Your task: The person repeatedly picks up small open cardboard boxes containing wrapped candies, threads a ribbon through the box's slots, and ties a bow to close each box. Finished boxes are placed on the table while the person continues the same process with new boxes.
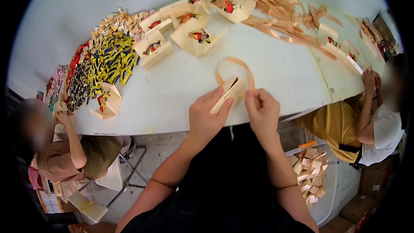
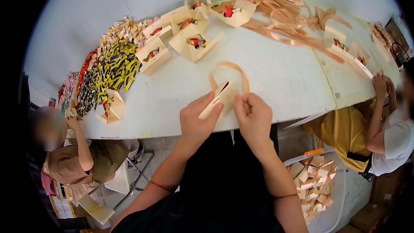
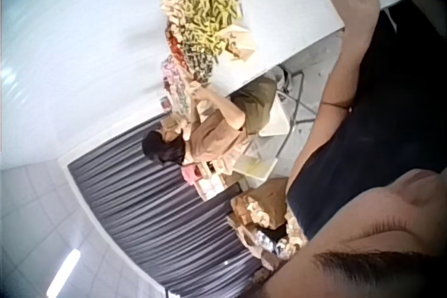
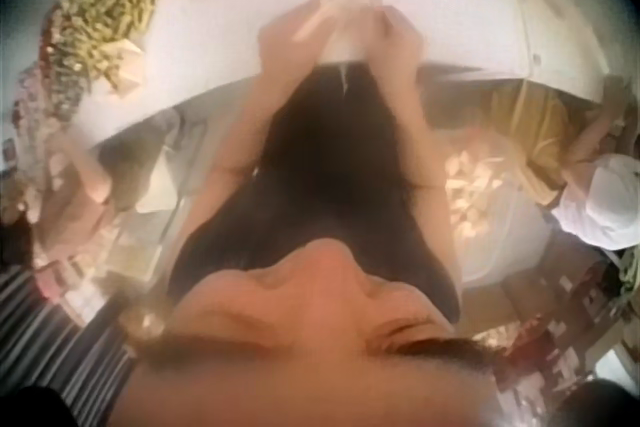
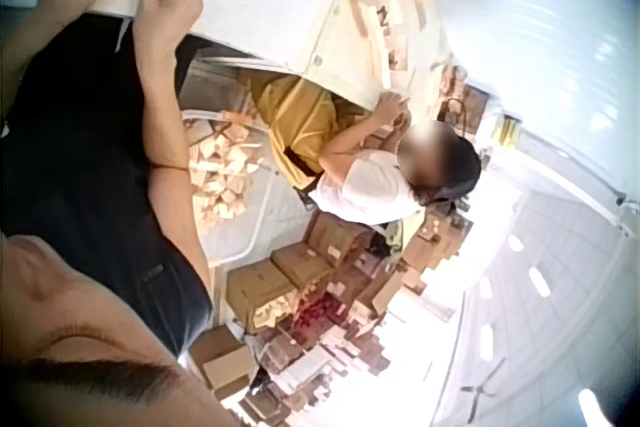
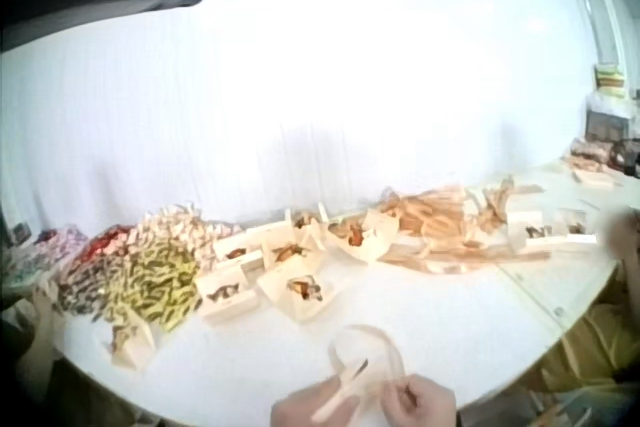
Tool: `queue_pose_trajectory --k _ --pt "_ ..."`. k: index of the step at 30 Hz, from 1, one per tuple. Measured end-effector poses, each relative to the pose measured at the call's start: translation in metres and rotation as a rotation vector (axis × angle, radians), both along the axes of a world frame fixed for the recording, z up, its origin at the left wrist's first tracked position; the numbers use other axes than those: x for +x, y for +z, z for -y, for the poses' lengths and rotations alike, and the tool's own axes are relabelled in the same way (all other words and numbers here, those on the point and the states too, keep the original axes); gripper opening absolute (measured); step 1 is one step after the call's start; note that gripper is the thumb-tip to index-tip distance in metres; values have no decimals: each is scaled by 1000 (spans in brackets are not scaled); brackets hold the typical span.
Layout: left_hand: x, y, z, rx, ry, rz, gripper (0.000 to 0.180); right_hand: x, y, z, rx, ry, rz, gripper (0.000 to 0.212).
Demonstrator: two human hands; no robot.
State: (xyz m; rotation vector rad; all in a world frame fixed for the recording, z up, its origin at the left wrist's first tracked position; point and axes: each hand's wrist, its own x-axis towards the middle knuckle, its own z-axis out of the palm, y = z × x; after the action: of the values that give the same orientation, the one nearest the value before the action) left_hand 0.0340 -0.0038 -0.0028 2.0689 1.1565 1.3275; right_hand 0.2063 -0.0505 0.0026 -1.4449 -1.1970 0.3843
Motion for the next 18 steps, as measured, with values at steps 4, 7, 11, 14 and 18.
queue_pose_trajectory --k 4,7,11,14,18 --pt "2 -6 -2 56 7 24 38 -13 -4 -4 38 24 58 15" --pt "2 -9 -4 95 21 32 38 -21 -1 -8 53 52 27 15" --pt "2 -9 -5 111 22 33 39 -26 -2 -8 81 69 -90 15" --pt "1 -10 -3 108 19 24 39 -30 -4 -7 115 51 -89 16" --pt "2 -9 -3 128 19 23 38 -29 -9 -6 62 33 -54 16"
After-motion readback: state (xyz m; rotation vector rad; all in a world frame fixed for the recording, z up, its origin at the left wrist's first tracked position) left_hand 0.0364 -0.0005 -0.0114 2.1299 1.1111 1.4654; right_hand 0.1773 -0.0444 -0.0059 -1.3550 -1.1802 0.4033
